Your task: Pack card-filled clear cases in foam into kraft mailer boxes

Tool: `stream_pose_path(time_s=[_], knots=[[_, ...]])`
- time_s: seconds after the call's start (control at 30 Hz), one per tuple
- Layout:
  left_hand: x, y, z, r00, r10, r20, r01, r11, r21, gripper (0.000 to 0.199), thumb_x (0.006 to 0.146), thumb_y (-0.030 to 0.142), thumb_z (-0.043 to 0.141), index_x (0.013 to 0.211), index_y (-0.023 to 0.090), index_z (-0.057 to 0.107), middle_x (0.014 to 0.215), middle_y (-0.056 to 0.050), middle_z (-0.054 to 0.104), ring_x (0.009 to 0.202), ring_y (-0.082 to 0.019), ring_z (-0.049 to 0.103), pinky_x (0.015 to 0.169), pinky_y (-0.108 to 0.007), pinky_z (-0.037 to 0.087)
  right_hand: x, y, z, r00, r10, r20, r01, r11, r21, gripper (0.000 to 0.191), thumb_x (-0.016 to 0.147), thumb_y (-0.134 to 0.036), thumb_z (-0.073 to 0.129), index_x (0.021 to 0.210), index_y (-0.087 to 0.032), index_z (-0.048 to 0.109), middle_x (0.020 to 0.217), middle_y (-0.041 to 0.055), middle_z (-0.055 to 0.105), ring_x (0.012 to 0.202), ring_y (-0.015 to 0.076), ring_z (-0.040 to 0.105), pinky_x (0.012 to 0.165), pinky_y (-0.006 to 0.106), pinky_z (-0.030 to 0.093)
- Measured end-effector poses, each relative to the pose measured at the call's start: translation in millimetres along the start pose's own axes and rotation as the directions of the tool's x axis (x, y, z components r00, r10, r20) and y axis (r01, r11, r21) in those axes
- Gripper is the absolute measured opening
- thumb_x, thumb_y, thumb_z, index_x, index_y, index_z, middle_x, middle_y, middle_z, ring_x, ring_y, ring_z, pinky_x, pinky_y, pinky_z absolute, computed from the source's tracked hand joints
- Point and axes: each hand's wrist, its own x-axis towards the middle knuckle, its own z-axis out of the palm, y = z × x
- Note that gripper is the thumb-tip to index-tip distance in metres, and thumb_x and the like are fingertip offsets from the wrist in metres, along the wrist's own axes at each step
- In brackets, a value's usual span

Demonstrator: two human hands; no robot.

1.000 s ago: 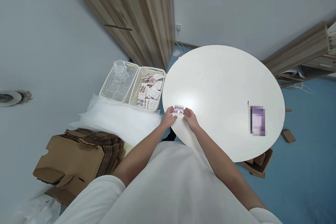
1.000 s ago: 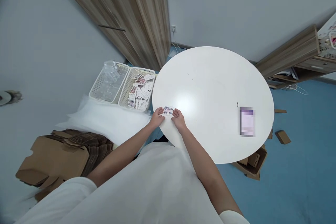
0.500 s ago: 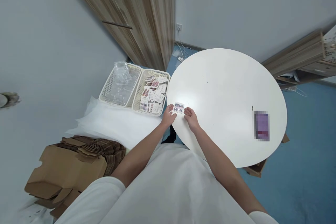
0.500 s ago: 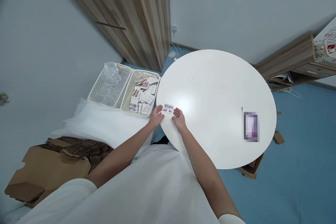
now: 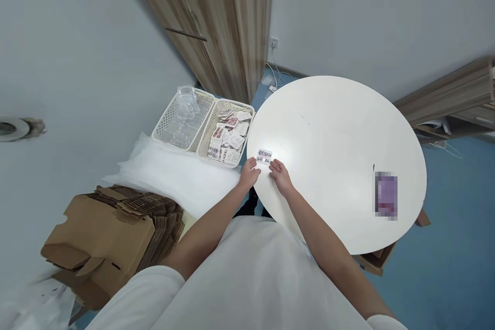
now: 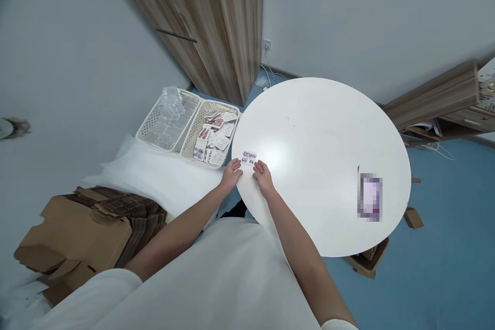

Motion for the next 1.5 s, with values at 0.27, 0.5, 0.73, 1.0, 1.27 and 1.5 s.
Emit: stream_pose_path(time_s=[0.27,0.5,0.73,1.0,1.27,1.5], knots=[[-17.8,-8.3,-4.0,0.996,0.067,-0.062,-0.066,0.998,0.022,0.058,0.066,0.006,0.053,0.121,0.017,0.037,0.131,-0.013,0.038,0.120,-0.022,0.039,0.097,-0.038,0.034,-19.2,-3.1,-13.9,0.998,-0.003,0.065,0.007,0.998,-0.062,0.058,0.066,-0.018,0.054,0.121,-0.029,0.040,0.135,0.0047,0.035,0.118,0.0201,0.042,0.092,0.037,0.041],[-58.5,-26.2,-21.0,0.996,0.054,-0.064,-0.051,0.998,0.044,0.044,0.067,0.012,0.058,0.110,0.015,0.048,0.116,-0.013,0.053,0.106,-0.020,0.051,0.093,-0.036,0.039,-43.2,8.3,-26.7,0.995,0.011,0.100,-0.005,0.998,-0.058,0.053,0.066,-0.027,0.058,0.118,-0.026,0.046,0.133,0.0058,0.040,0.115,0.0205,0.045,0.092,0.034,0.041],[-83.6,-17.0,-61.8,0.994,0.090,-0.061,-0.080,0.985,0.156,0.034,0.069,0.023,0.060,0.101,0.015,0.055,0.101,-0.011,0.061,0.094,-0.020,0.057,0.087,-0.037,0.043,-56.6,-4.8,-6.8,0.985,0.014,0.173,-0.002,0.997,-0.072,0.048,0.061,-0.032,0.064,0.107,-0.022,0.054,0.118,0.0080,0.055,0.099,0.0211,0.056,0.087,0.036,0.042],[-61.0,25.5,-146.3,0.958,0.206,-0.198,-0.130,0.932,0.338,0.036,0.071,0.029,0.057,0.105,0.018,0.052,0.110,-0.009,0.058,0.098,-0.019,0.056,0.083,-0.032,0.045,-24.4,-43.9,93.8,0.927,-0.014,0.375,0.075,0.986,-0.148,0.036,0.062,-0.031,0.061,0.096,-0.019,0.058,0.098,0.0075,0.064,0.080,0.0177,0.063,0.081,0.035,0.044],[-6.7,44.5,-251.7,0.968,0.135,-0.213,-0.002,0.851,0.525,0.053,0.071,0.026,0.056,0.121,0.015,0.040,0.123,-0.013,0.049,0.109,-0.022,0.050,0.089,-0.031,0.040,33.9,-51.8,201.4,0.910,0.017,0.415,0.098,0.962,-0.254,0.036,0.061,-0.028,0.062,0.096,-0.019,0.056,0.103,0.0080,0.062,0.088,0.0175,0.060,0.079,0.032,0.046],[56.5,48.7,-304.8,0.957,0.190,-0.217,-0.014,0.780,0.625,0.049,0.073,0.015,0.049,0.121,0.017,0.040,0.119,-0.010,0.053,0.103,-0.020,0.054,0.088,-0.030,0.040,82.5,-47.5,273.4,0.888,-0.174,0.425,0.420,0.685,-0.595,0.044,0.066,-0.022,0.056,0.109,-0.018,0.052,0.108,0.0088,0.058,0.086,0.0145,0.058,0.079,0.030,0.045]])
